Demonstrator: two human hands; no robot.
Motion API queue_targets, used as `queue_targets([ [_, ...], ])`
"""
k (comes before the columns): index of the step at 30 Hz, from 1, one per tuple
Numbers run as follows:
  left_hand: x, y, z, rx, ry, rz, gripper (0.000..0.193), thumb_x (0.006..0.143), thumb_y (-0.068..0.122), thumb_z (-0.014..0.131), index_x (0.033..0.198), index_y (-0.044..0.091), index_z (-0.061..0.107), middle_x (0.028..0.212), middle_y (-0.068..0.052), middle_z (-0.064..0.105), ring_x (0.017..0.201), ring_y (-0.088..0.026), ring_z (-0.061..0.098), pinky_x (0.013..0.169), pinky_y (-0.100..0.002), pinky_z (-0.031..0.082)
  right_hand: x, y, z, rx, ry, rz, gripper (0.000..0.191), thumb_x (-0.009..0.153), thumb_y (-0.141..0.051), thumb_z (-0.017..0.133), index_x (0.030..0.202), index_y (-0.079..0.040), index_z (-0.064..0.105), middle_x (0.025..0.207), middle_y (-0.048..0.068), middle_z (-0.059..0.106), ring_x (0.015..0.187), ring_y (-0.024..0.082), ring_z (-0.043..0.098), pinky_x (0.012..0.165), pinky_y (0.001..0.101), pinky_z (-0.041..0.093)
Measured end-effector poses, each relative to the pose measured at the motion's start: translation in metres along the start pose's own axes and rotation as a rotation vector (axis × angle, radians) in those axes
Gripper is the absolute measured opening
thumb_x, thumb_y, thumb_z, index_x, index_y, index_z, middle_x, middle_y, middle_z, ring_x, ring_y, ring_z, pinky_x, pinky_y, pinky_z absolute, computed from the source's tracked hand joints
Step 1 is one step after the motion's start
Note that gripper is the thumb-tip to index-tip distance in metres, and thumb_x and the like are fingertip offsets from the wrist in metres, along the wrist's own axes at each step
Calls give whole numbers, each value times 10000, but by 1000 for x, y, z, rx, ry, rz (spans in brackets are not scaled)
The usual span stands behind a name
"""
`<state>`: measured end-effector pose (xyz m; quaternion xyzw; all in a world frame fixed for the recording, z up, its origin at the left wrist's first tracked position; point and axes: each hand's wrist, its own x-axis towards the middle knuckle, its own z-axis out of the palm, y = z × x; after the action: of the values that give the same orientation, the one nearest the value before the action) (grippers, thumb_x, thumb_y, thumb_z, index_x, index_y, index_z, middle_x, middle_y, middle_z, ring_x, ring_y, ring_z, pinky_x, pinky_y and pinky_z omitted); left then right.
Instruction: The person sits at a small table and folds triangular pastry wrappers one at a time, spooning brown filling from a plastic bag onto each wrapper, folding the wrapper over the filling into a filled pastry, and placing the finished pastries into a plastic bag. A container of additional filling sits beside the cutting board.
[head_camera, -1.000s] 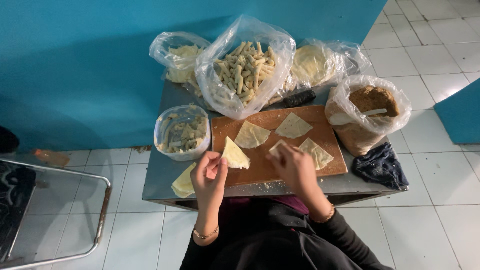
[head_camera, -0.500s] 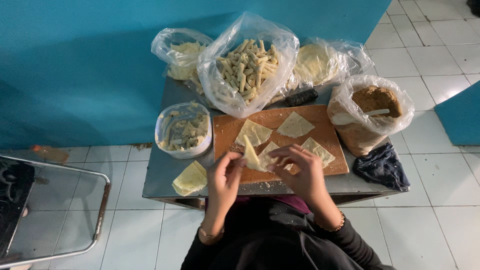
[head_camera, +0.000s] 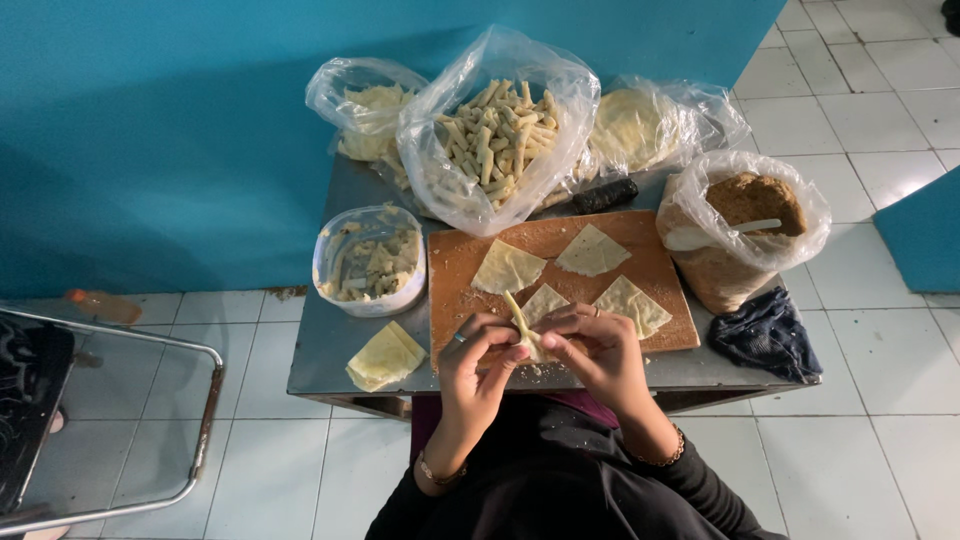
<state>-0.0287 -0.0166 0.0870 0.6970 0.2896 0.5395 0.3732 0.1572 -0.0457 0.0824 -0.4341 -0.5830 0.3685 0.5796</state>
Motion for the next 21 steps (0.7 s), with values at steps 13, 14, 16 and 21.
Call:
queue_targets([
  [13, 0, 18, 7, 229, 73, 186, 198, 851, 2, 744, 1014, 11, 633, 1018, -104, 673, 909, -241, 731, 756, -324, 593, -2, -34, 8, -329, 55, -200, 171, 838, -63, 793, 987, 15, 759, 987, 111, 779, 932, 203, 743, 842, 299, 578],
  [14, -2, 18, 8, 220, 71, 174, 213, 843, -4, 746, 1022, 12, 631, 1030, -110, 673, 910, -250, 735, 749, -323, 600, -3, -36, 9, -372, 62, -222, 220, 800, -84, 818, 989, 11, 759, 993, 118, 777, 936, 208, 745, 840, 301, 575],
  [16, -3, 19, 10, 217, 75, 164, 224, 838, -11, 752, 1025, 19, 633, 1044, -113, 678, 902, -253, 747, 735, -323, 609, -3, -35, 9, -404, 83, -223, 226, 787, -88, 826, 986, -1, 765, 991, 116, 781, 933, 202, 753, 831, 295, 577],
  [21, -3, 18, 11, 286, 115, 254, 224, 830, -26, 755, 1020, 35, 652, 1052, -106, 703, 897, -273, 744, 741, -338, 595, -7, -20, 0, -191, 32, -80, 105, 895, -16, 741, 988, 20, 775, 978, 111, 789, 919, 180, 756, 826, 288, 585],
])
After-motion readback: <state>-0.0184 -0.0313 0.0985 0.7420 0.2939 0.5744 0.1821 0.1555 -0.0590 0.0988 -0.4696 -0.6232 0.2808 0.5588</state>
